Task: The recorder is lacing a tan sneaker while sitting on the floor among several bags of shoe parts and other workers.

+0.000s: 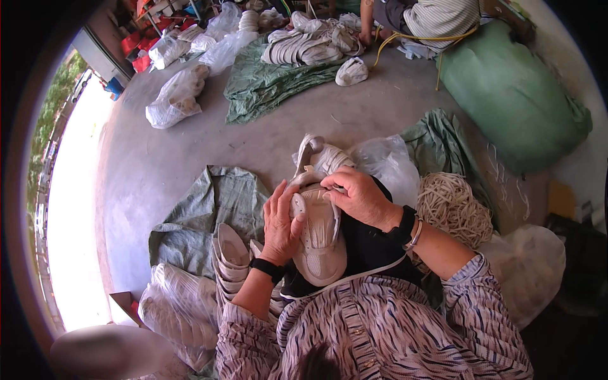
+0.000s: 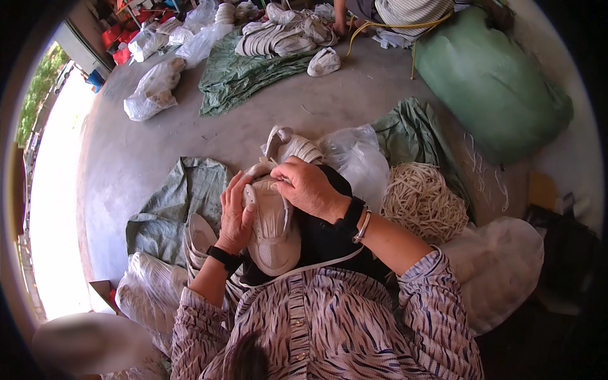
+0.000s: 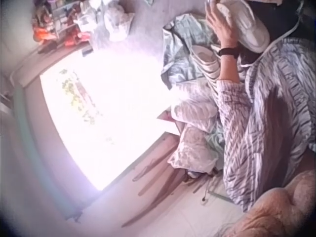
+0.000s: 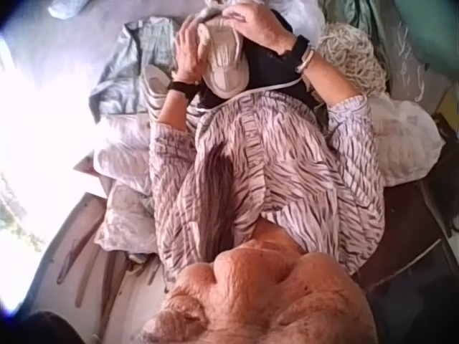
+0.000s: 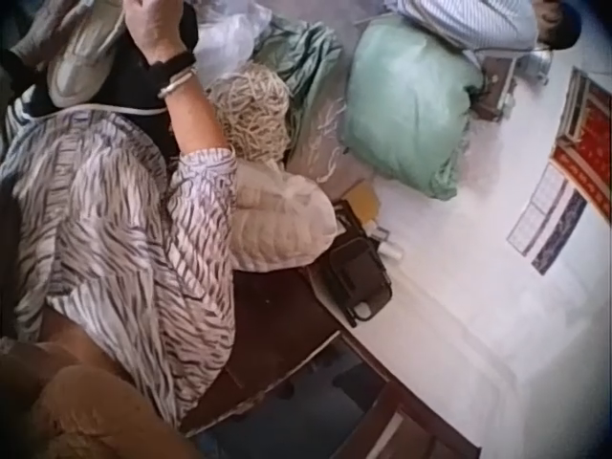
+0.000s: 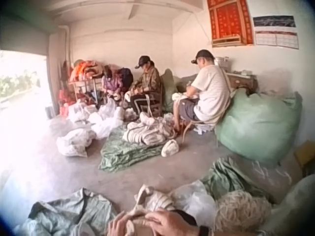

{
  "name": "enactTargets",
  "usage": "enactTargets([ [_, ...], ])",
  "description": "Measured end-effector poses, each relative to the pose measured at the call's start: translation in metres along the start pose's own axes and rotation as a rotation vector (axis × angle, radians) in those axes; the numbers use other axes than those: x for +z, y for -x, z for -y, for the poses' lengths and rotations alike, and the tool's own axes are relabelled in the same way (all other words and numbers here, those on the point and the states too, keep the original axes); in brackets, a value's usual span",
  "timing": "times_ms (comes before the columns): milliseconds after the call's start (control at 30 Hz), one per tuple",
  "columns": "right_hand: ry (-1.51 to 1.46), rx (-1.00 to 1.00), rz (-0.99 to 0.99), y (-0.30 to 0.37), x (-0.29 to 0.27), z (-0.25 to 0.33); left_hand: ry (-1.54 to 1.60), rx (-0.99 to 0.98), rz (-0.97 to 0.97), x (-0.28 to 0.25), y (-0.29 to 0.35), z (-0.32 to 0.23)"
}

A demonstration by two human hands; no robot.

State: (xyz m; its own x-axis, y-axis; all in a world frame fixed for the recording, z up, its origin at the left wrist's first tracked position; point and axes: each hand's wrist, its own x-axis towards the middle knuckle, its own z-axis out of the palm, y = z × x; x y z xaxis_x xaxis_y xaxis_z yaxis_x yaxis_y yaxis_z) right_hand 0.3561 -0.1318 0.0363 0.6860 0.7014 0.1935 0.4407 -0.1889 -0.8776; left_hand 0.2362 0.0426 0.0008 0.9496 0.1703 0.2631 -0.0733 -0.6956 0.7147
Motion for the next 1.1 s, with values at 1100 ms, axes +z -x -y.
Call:
enactTargets([
  [1100, -0.043, 0.097, 0.084, 0.058, -0.015, 0.036, -0.250, 0.164, 0.060, -0.013, 0.040, -0.023],
])
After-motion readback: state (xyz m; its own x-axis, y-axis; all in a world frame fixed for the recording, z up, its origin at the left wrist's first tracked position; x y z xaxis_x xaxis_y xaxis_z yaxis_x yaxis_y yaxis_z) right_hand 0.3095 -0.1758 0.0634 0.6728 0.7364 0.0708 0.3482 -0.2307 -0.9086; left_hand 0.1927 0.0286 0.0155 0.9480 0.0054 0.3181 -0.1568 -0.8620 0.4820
